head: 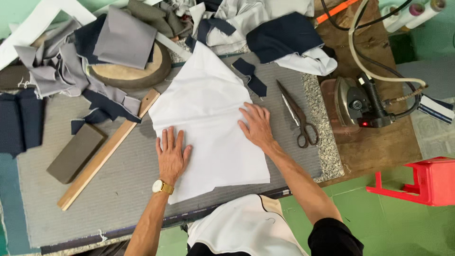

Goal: The person measures and marks a dark fabric piece with a ruler and pen, then cuts it with scissors. They then place a white fabric piece on the table, position the dark fabric on top, and cut the white fabric to match the shape of the dark piece.

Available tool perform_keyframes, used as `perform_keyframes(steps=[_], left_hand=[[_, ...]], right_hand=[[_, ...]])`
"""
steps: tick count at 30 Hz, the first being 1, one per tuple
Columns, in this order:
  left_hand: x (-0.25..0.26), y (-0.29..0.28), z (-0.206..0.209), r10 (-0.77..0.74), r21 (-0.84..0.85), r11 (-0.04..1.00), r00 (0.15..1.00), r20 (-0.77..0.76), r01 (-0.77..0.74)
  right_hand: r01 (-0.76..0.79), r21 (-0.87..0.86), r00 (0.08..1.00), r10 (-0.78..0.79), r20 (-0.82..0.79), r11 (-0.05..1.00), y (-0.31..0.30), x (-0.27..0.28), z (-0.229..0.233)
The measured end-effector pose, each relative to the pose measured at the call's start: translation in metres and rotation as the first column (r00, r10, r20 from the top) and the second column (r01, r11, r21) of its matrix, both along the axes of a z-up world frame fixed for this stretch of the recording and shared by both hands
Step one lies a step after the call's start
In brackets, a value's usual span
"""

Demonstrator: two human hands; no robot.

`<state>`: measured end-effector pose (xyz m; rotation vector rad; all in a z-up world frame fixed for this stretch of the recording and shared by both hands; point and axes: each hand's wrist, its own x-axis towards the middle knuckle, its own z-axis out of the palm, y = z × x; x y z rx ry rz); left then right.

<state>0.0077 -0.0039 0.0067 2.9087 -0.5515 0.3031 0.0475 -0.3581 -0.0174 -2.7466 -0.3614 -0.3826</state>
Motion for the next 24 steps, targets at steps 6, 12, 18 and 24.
perform_keyframes(steps=[6, 12, 18, 24], left_hand=[[0.001, -0.022, 0.008, -0.005, -0.043, 0.999, 0.999, 0.046, 0.007], [-0.010, -0.036, 0.039, -0.014, -0.154, 0.988, 1.000, 0.009, 0.015], [-0.027, -0.023, 0.043, 0.007, -0.232, 0.973, 1.000, -0.005, -0.008], [-0.003, -0.044, 0.079, -0.059, -0.432, 0.899, 0.998, 0.028, 0.065]], right_hand=[[0.310, 0.027, 0.948, -0.311, 0.073, 0.950, -0.045, 0.094, 0.000], [0.318, -0.051, 0.915, -0.321, -0.245, 0.947, -0.063, 0.169, -0.013], [0.376, -0.071, 0.923, -0.367, 0.117, 0.924, -0.078, 0.189, 0.037], [0.143, 0.305, 0.905, -0.249, 0.344, 0.942, -0.071, 0.177, 0.200]])
